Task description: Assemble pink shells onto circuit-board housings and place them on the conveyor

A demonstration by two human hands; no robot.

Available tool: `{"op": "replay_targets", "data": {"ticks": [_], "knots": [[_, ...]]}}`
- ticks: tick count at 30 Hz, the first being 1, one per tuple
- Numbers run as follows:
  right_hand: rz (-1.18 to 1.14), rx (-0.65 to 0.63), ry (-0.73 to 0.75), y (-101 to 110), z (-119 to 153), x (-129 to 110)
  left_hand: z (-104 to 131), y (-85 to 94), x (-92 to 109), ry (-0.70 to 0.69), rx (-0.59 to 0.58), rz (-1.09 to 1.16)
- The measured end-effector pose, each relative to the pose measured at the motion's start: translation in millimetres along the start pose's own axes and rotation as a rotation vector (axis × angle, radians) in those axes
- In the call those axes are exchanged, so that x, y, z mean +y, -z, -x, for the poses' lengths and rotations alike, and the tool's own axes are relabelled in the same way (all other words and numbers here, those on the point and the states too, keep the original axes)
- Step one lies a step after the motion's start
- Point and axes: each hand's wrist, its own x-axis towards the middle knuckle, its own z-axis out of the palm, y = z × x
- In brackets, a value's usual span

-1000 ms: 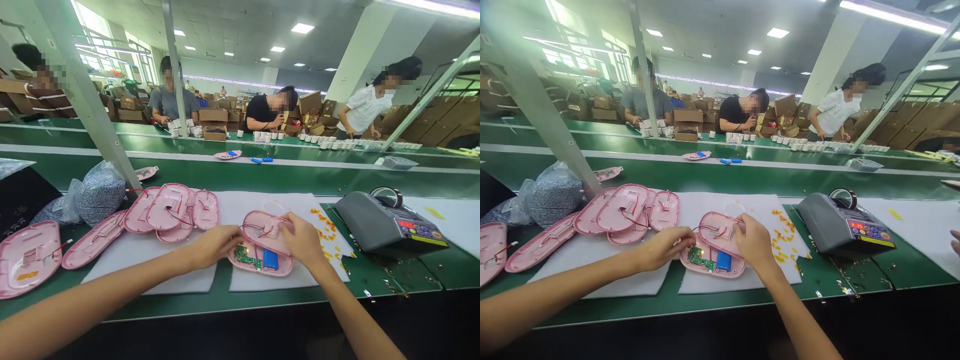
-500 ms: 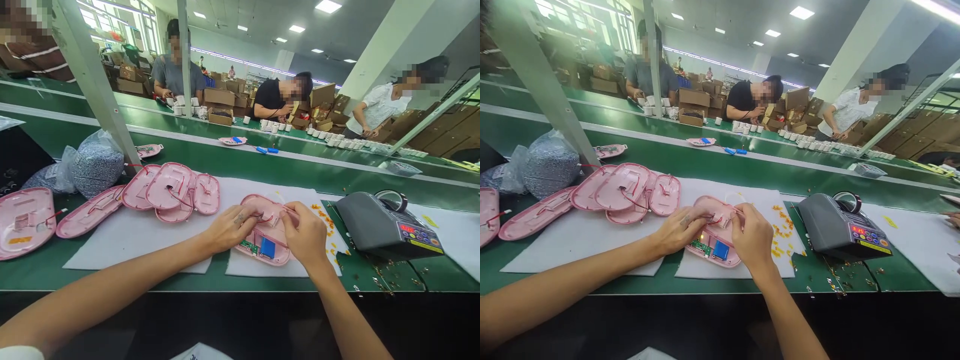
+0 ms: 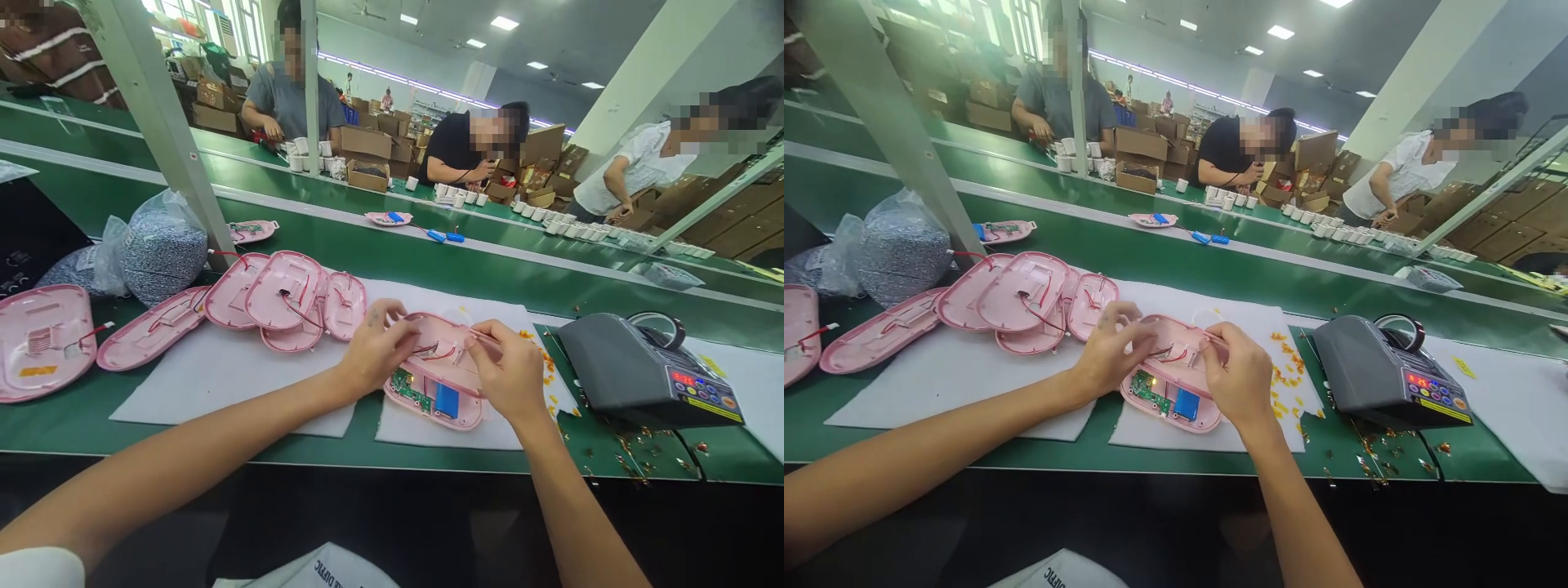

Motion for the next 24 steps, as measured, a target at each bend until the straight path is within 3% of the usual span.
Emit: {"op": "replay_targets", "data": {"ticks": [4,8,14,18,21,24], "knots": [[-0.054,-0.067,-0.069,-2.2,-7.5,6.2,0.6,-1.5,-2.5,0.357,-0.113,0.434],[-0.067,-0.203,-0.038,-10.7,-13.6,0.5,1.9,-1.7,2.3,0.580,-0.163,0.575],[0.010,-0.320,0.024,-26.9,-26.4,-13.7,3.2,-2.2,6.9,0.655,-0.227,0.596],[0.108,-0.325,-0.001,-28.7,-30.8,-18.0,-4.9,1.6,11.7,0.679,-0.252,0.542],[0.111,-0.323,0.016,-31.2,-30.8,-22.1,-14.5,5.5,15.7,0.755,-0.414,0.360],[-0.011,-0.264,0.071,-22.6,-29.4,-11.8,-19.7,8.3,13.0,0.730,-0.570,0.198]]}}
